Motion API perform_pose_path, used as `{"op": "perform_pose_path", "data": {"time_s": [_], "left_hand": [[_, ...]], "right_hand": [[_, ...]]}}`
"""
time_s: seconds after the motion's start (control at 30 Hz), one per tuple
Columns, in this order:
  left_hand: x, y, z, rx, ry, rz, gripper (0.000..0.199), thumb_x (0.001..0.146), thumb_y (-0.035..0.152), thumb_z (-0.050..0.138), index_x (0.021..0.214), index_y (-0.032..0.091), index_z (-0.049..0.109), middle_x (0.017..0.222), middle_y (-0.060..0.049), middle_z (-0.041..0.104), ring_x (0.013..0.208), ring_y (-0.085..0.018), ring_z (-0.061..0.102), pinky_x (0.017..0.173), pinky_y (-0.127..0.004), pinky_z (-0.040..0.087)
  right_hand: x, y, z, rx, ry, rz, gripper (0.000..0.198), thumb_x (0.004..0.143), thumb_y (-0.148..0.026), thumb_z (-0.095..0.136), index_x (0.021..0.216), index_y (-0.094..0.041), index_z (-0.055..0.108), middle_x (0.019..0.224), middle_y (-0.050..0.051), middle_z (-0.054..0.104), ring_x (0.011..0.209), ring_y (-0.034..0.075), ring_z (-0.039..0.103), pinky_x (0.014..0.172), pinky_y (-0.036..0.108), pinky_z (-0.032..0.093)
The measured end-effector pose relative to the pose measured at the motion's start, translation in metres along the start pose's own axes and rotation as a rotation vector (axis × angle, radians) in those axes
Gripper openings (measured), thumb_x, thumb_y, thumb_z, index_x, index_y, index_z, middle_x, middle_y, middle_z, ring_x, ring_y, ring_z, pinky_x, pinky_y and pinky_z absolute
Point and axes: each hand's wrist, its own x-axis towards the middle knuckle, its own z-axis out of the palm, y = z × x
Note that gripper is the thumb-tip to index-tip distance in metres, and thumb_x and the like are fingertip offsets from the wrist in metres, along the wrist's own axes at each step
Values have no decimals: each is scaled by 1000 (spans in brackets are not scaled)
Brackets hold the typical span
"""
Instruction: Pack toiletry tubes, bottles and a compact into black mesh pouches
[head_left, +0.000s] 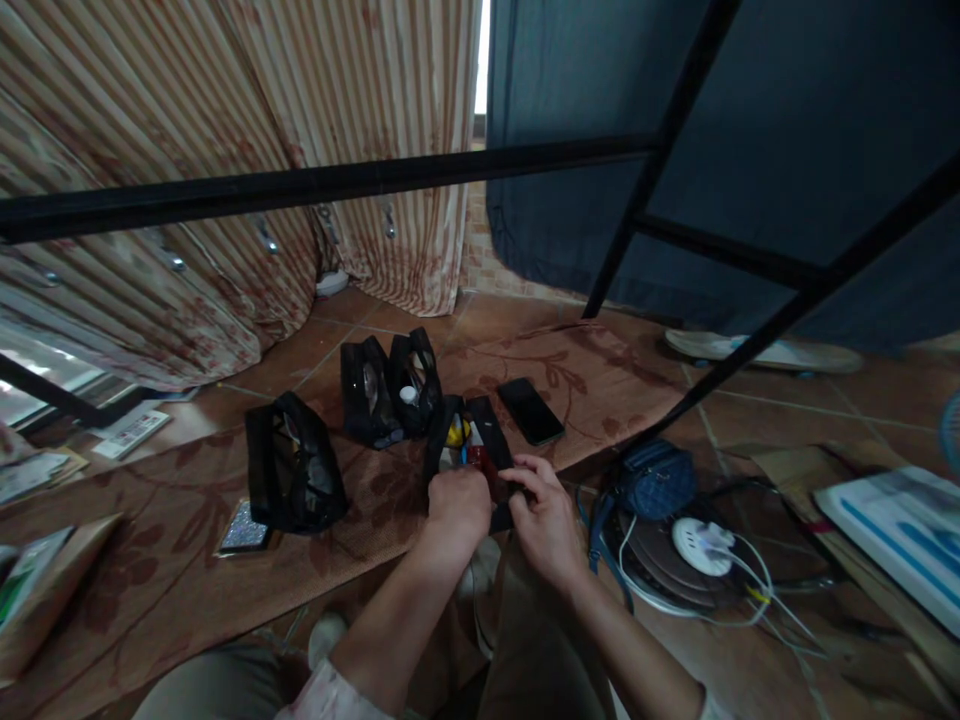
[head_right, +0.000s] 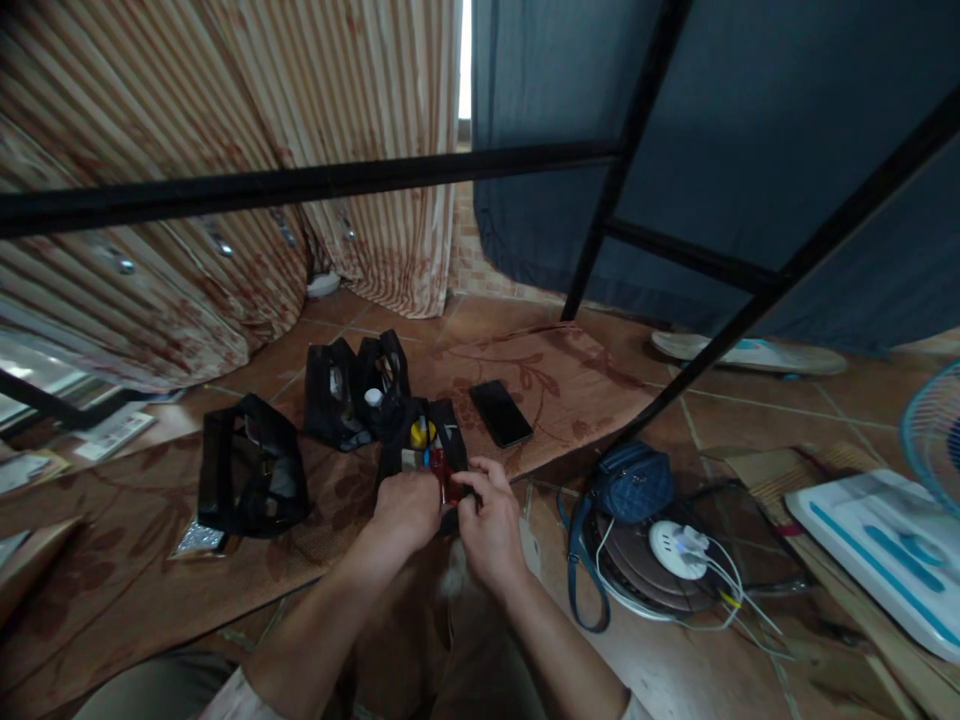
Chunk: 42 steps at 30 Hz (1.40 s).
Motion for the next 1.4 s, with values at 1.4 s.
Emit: {"op": "perform_pose_path", "data": {"time_s": [1.4], "left_hand": [[-22,1,29,-228,221,92,38,88,12,41,120,12,61,112,-17,65,107,-28,62,94,-39,48]], "right_hand": [[-2,13,1,117,73,181,45,82,-25,55,126,-17,57,101,8,66,82,19,63,75,35,54]]}}
